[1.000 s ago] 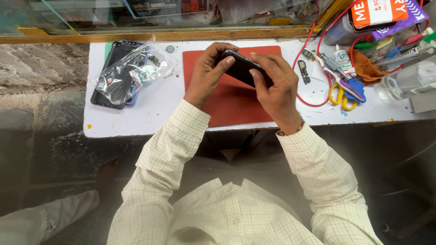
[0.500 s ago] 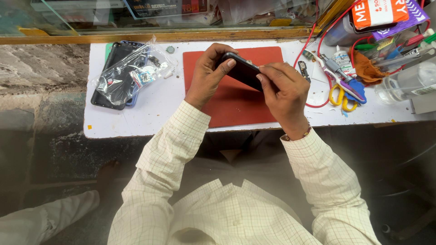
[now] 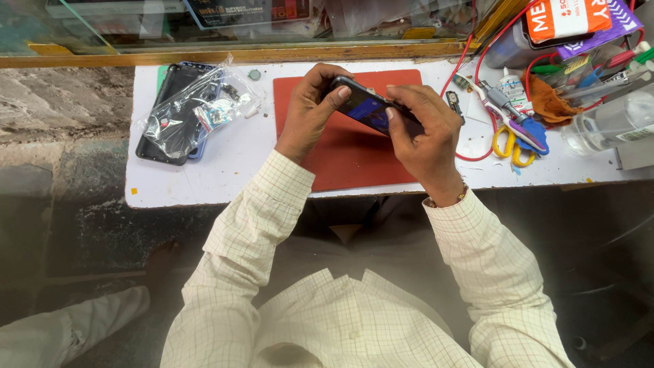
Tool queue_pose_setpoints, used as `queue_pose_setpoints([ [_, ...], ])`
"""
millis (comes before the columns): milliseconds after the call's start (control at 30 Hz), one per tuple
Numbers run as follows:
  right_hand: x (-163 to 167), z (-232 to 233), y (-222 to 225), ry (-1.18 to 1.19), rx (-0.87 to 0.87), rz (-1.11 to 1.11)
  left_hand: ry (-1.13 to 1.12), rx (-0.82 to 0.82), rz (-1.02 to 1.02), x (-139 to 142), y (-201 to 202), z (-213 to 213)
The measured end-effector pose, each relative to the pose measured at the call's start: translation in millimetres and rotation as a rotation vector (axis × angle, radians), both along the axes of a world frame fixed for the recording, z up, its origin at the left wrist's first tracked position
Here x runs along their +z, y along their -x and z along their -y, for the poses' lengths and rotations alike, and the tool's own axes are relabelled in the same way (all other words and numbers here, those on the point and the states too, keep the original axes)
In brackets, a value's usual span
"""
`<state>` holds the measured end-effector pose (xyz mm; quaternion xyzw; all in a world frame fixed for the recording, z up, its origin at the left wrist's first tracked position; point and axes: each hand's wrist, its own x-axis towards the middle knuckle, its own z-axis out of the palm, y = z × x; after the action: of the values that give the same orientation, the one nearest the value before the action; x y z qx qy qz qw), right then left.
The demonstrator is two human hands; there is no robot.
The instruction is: The person holds a smartphone and presses along its edges and back cover, working around the frame to seat the cover onto the body. They turn the phone over repeatedly while pressing, then set it face-down on the mat and pick up a blue cloth to wipe the back cover.
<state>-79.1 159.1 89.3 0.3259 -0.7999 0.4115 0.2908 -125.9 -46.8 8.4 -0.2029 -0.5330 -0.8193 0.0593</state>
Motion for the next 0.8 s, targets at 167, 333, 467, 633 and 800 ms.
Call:
queue_pose_setpoints([
  [167,4.0,2.2,2.6,-0.026,0.004,-0.002,-0.002,0.001,0.003,0.6,0.1,-0.5],
  [333,3.6,6.8,8.4,-0.086,0.056,0.008,0.009,0.003,-0.007,-1.1,0.3,0.4],
  [467,1.1,7.9,12.2,-0.095,0.074,0.004,0.036,0.015,-0.012,-3.2,2.1,1.3],
  [633,-0.3,7.9,12.8,-0.103,0.074,-0.006,0.027,0.006,-0.006,-3.3,1.3,2.0],
  [800,-0.6,8.7,12.4,-0.131,0.05,-0.031,0.023,0.013,-0.005,-3.9,2.3,1.3],
])
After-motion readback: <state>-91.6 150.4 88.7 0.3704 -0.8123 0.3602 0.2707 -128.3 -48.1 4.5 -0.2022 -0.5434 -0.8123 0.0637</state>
